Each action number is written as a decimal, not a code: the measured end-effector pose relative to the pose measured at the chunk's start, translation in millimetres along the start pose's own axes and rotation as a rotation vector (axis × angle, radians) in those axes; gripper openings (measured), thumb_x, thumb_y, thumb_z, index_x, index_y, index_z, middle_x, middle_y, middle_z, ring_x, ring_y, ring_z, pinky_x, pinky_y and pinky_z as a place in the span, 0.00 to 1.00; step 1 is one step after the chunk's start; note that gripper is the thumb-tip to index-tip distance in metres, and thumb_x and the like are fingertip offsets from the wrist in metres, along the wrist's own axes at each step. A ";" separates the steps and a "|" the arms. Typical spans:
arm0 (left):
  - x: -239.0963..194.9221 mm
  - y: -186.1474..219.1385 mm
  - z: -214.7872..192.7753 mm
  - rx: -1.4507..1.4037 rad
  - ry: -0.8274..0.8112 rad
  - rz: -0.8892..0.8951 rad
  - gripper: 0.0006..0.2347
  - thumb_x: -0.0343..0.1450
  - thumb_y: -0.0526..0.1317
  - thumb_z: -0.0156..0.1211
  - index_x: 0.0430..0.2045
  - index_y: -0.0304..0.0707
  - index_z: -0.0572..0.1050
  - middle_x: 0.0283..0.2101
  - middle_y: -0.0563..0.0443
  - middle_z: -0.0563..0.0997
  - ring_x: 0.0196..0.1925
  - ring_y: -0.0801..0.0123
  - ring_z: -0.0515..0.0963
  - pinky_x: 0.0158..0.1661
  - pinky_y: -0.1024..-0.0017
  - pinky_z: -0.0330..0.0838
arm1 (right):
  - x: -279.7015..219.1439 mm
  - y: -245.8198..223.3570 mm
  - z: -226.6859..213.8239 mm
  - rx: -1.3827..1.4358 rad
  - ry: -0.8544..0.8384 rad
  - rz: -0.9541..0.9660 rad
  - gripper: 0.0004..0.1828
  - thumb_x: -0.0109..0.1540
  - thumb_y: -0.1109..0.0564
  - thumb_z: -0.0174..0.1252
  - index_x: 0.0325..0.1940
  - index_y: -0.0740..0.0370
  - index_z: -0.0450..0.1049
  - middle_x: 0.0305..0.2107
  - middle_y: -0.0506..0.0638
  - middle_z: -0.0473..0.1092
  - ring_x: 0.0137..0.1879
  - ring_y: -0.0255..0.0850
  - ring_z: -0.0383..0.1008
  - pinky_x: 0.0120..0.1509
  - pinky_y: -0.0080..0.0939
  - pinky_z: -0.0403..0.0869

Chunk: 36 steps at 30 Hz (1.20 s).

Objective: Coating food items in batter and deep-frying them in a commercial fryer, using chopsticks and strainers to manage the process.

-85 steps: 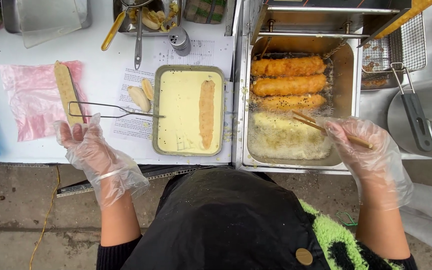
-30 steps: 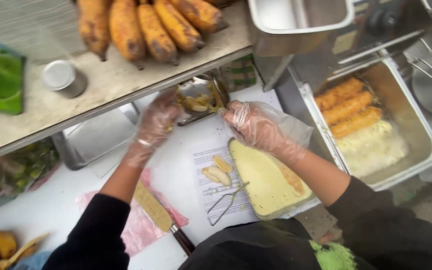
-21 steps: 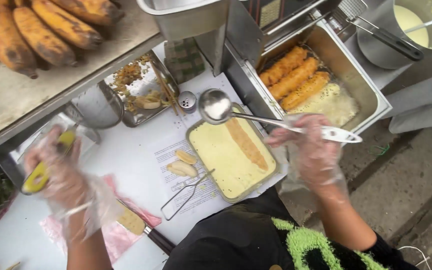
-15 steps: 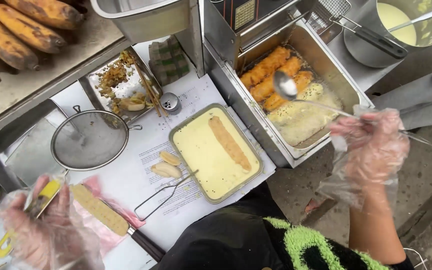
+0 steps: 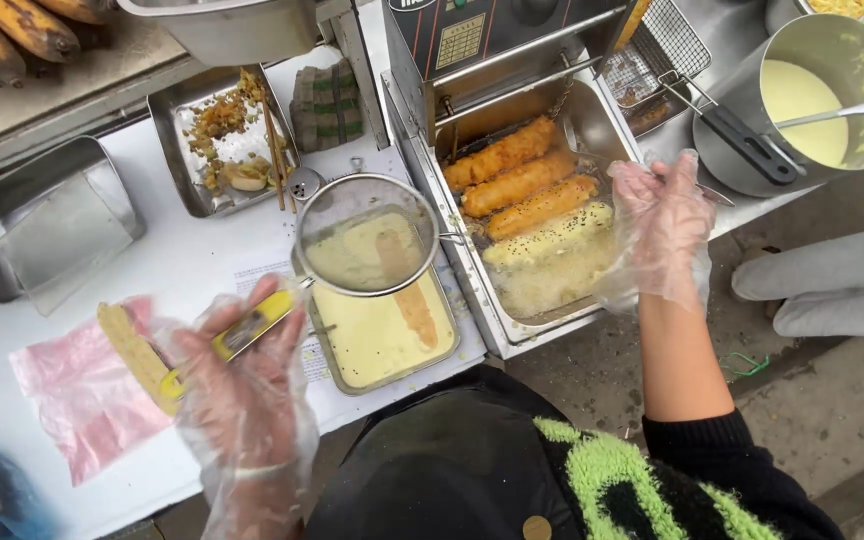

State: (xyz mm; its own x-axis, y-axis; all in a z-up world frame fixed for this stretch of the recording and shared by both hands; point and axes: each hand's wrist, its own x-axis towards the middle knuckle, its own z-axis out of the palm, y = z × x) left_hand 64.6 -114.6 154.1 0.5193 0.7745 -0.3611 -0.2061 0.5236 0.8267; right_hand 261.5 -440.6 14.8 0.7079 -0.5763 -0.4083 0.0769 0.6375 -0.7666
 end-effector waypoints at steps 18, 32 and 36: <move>-31.0 -133.7 91.7 0.330 -0.375 -0.237 0.30 0.66 0.54 0.55 0.59 0.31 0.66 0.60 0.26 0.68 0.63 0.37 0.71 0.59 0.57 0.77 | 44.3 -14.8 -97.6 -0.265 -0.410 0.151 0.33 0.70 0.32 0.42 0.57 0.65 0.69 0.52 0.74 0.72 0.62 0.61 0.77 0.68 0.62 0.77; -14.9 -176.1 103.8 0.169 -0.362 -0.252 0.17 0.69 0.53 0.55 0.39 0.37 0.72 0.46 0.31 0.78 0.53 0.38 0.80 0.52 0.51 0.84 | -46.4 -65.1 -55.0 -0.712 -1.128 -0.820 0.09 0.68 0.71 0.49 0.49 0.70 0.75 0.48 0.70 0.75 0.56 0.62 0.79 0.62 0.63 0.79; -8.8 -184.2 107.0 0.070 -0.279 -0.217 0.14 0.70 0.49 0.58 0.35 0.36 0.75 0.44 0.31 0.80 0.50 0.40 0.82 0.48 0.53 0.87 | -36.8 -76.4 -57.8 -0.855 -1.304 -0.970 0.14 0.66 0.75 0.52 0.55 0.73 0.75 0.53 0.67 0.75 0.62 0.59 0.75 0.67 0.61 0.75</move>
State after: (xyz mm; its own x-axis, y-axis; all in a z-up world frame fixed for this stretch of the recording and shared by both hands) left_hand 186.7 -255.8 51.2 0.7534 0.5157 -0.4080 -0.0132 0.6322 0.7747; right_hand 189.0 -497.7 59.7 0.7000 0.4436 0.5596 0.7020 -0.2838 -0.6532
